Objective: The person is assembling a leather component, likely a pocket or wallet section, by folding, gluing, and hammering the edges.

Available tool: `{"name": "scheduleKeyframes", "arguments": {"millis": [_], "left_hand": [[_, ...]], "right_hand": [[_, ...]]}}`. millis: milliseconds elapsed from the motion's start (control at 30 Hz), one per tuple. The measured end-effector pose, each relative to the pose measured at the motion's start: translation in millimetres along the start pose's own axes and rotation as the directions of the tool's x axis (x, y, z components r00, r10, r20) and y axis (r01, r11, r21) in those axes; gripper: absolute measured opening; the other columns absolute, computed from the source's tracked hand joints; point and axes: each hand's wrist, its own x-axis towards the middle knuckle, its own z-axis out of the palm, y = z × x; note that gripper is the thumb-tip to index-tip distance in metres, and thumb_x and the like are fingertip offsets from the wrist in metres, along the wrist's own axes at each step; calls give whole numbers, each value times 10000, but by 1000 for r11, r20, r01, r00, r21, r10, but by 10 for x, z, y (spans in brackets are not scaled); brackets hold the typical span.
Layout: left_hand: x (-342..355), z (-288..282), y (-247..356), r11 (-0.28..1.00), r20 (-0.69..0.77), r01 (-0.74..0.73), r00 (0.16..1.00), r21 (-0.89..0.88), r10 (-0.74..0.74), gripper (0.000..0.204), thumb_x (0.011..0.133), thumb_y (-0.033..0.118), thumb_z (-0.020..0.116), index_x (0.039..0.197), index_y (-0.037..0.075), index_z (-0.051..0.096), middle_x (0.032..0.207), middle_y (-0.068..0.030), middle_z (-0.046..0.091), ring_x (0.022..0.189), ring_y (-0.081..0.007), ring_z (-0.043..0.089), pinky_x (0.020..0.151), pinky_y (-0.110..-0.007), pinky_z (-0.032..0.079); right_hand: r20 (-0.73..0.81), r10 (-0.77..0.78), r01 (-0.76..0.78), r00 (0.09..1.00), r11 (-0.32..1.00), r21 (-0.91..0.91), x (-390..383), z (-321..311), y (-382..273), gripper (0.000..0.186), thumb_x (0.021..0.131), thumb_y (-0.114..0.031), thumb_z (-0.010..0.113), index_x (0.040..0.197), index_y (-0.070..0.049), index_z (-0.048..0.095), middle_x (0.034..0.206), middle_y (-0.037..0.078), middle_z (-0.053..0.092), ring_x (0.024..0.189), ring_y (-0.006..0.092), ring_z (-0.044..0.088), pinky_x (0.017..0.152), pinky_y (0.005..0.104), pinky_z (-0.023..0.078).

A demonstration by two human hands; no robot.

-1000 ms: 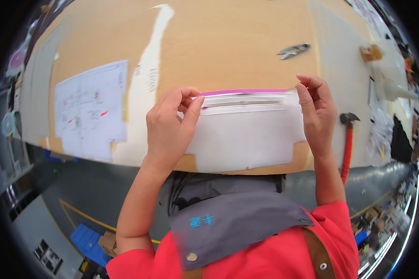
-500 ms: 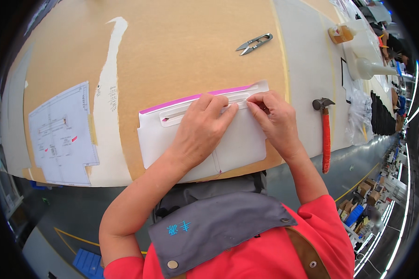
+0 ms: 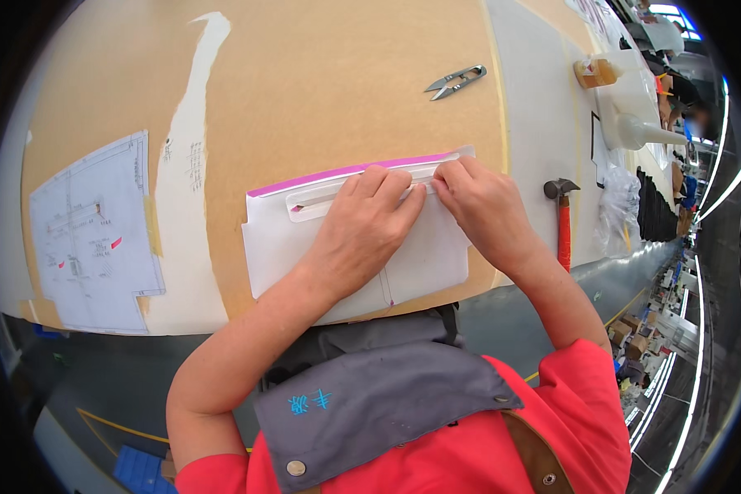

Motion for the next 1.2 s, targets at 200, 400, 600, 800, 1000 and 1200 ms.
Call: {"name": "scheduleKeyframes", "arguments": {"millis": [200, 400, 600, 800, 1000, 1200], "left_hand": [[-20, 17, -8, 1000, -9, 9, 1000, -22, -10, 303, 806, 41, 655, 1105, -1, 688, 1069, -104, 588, 988, -261, 588, 860, -389, 520], [-28, 11, 7, 1000, 28, 28, 999, -7, -27, 312, 820, 68, 650, 1121, -1, 690, 1073, -103, 583, 1017, -261, 573, 877, -392, 513], [-36, 18, -6, 1000, 50, 31, 998, 0, -31, 326, 820, 73, 650, 1135, 3, 694, 1075, -98, 579, 1015, -259, 574, 880, -392, 512], [29, 23, 43, 1000, -27, 14, 1000, 9, -14, 396, 830, 80, 628, 1220, 40, 676, 1047, -99, 567, 968, -258, 570, 853, -382, 510], [67, 42, 62, 995, 119, 37, 992, 95, -48, 457, 818, 66, 623, 1274, 72, 655, 1021, -91, 543, 936, -249, 549, 822, -373, 498], [38, 71, 43, 994, 70, 2, 997, 113, -10, 475, 803, 57, 629, 1277, 77, 654, 1047, -86, 539, 925, -246, 536, 833, -375, 497]], "right_hand": [[56, -15, 19, 998, 997, -75, 51, 14, -17, 108, 913, -69, 646, 890, -10, 559, 839, 148, 613, 738, 323, 660, 628, 412, 548], [-15, 7, -6, 1000, 998, 63, 31, 8, 64, 107, 896, -70, 671, 888, -34, 571, 845, 122, 618, 708, 321, 645, 629, 411, 543], [91, 248, -262, 965, 859, 439, 7, -62, 146, 89, 928, -86, 712, 922, -15, 659, 826, 55, 692, 709, 119, 651, 690, 269, 542], [204, 354, -404, 913, 705, 582, 5, -80, 180, 148, 956, -124, 707, 943, 17, 667, 814, -5, 673, 745, 48, 599, 693, 236, 520], [217, 375, -427, 901, 682, 594, -18, -60, 203, 157, 947, -136, 691, 982, 17, 675, 849, 59, 704, 775, 123, 662, 729, 275, 549], [249, 436, -461, 865, 495, 737, -95, -11, 206, 171, 1018, -165, 655, 1048, 1, 688, 886, -11, 666, 809, 60, 599, 740, 221, 509]]}}
